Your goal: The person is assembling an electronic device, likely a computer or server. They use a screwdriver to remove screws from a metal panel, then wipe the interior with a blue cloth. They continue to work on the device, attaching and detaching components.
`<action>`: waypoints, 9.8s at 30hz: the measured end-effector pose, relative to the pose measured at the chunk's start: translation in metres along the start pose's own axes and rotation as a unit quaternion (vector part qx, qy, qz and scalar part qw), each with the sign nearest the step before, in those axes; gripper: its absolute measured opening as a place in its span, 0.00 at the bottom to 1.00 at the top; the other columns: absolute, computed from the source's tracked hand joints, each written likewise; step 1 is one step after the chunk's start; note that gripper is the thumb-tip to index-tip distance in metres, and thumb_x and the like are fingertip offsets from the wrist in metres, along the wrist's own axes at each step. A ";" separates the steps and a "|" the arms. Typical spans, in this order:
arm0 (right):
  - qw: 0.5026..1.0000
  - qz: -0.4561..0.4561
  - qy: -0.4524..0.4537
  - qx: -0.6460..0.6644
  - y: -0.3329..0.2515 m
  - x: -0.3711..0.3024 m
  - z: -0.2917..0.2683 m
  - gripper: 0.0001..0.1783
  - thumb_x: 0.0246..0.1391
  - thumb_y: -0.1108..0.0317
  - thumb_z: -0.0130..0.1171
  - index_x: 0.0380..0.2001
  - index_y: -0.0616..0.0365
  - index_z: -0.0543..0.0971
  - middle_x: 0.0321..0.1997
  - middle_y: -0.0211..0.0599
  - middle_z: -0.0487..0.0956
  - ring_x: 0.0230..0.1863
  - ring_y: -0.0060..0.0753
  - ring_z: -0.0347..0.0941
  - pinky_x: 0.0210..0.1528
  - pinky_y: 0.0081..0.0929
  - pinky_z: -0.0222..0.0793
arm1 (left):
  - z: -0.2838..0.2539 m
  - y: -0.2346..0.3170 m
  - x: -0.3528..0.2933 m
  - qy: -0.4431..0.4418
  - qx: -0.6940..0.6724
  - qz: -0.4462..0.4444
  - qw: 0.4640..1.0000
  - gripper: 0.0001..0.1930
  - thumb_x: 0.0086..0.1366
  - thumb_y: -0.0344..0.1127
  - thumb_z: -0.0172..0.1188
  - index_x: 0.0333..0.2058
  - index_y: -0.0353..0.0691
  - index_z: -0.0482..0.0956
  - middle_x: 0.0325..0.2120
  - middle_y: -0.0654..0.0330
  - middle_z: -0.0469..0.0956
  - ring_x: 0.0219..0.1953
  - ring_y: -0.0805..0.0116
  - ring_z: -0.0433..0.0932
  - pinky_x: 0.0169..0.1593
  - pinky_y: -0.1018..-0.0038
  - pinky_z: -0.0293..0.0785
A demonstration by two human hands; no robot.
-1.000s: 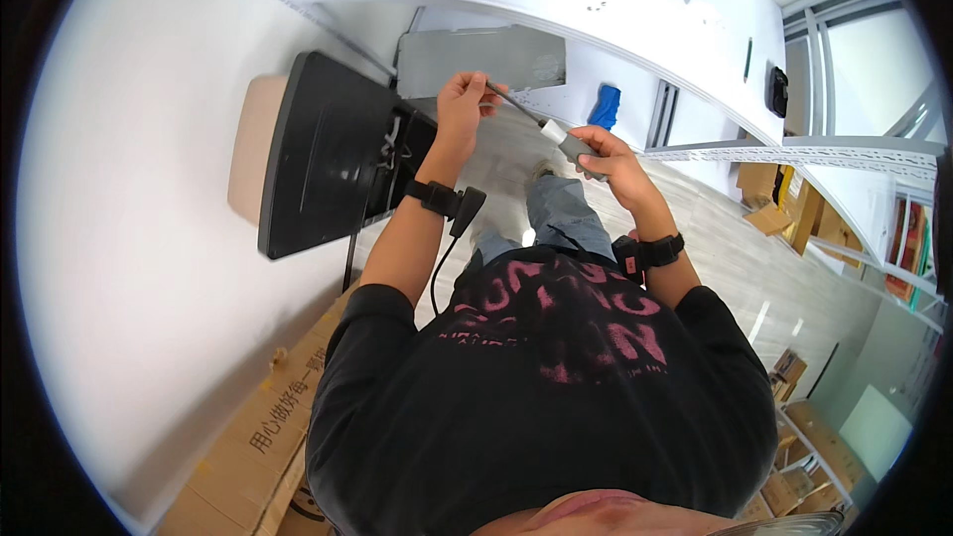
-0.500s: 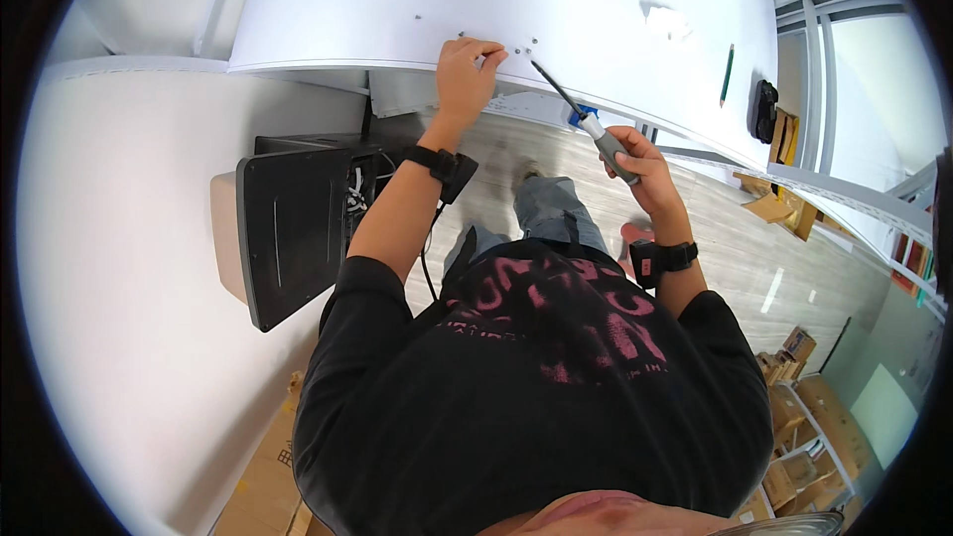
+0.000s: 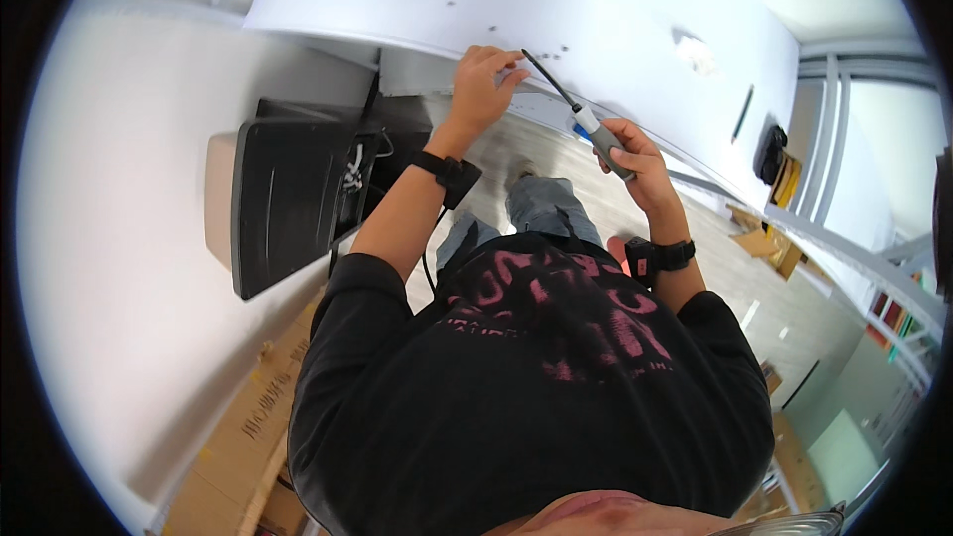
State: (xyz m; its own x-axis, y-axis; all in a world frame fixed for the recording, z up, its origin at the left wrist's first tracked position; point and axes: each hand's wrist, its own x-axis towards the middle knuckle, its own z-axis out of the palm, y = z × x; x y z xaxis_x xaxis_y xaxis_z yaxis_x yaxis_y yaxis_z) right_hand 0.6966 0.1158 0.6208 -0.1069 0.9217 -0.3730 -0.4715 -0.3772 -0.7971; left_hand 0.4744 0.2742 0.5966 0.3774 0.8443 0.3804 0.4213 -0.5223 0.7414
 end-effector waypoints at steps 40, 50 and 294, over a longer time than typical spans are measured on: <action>0.918 0.250 -0.230 -0.204 0.275 -0.030 0.372 0.18 0.58 0.69 0.47 0.52 0.58 0.64 0.41 0.37 0.74 0.32 0.25 0.73 0.26 0.20 0.67 | -0.313 -0.071 -0.399 0.357 -0.381 -0.459 0.719 0.08 0.65 0.35 0.53 0.40 0.40 0.75 0.25 0.63 0.76 0.26 0.73 0.76 0.29 0.79 0.72; 0.925 0.276 -0.224 -0.135 0.282 -0.024 0.369 0.19 0.57 0.67 0.48 0.52 0.58 0.65 0.39 0.36 0.75 0.31 0.26 0.74 0.24 0.21 0.66 | -0.316 -0.074 -0.397 0.363 -0.355 -0.459 0.729 0.07 0.63 0.34 0.55 0.39 0.40 0.75 0.24 0.62 0.76 0.25 0.72 0.76 0.28 0.79 0.71; 0.931 0.145 -0.235 -0.237 0.291 -0.010 0.358 0.21 0.48 0.75 0.58 0.48 0.63 0.71 0.42 0.31 0.73 0.41 0.22 0.67 0.44 0.19 0.63 | -0.315 -0.069 -0.381 0.351 -0.359 -0.463 0.731 0.08 0.62 0.29 0.56 0.39 0.34 0.70 0.35 0.52 0.78 0.33 0.64 0.80 0.36 0.76 0.79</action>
State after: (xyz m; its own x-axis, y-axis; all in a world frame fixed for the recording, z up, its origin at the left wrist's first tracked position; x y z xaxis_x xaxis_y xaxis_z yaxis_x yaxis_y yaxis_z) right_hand 0.2471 0.0290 0.5624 -0.5937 0.6705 -0.4450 0.0647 -0.5114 -0.8569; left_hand 0.0414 0.0266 0.5748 -0.4176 0.7806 -0.4652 -0.4075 0.2967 0.8637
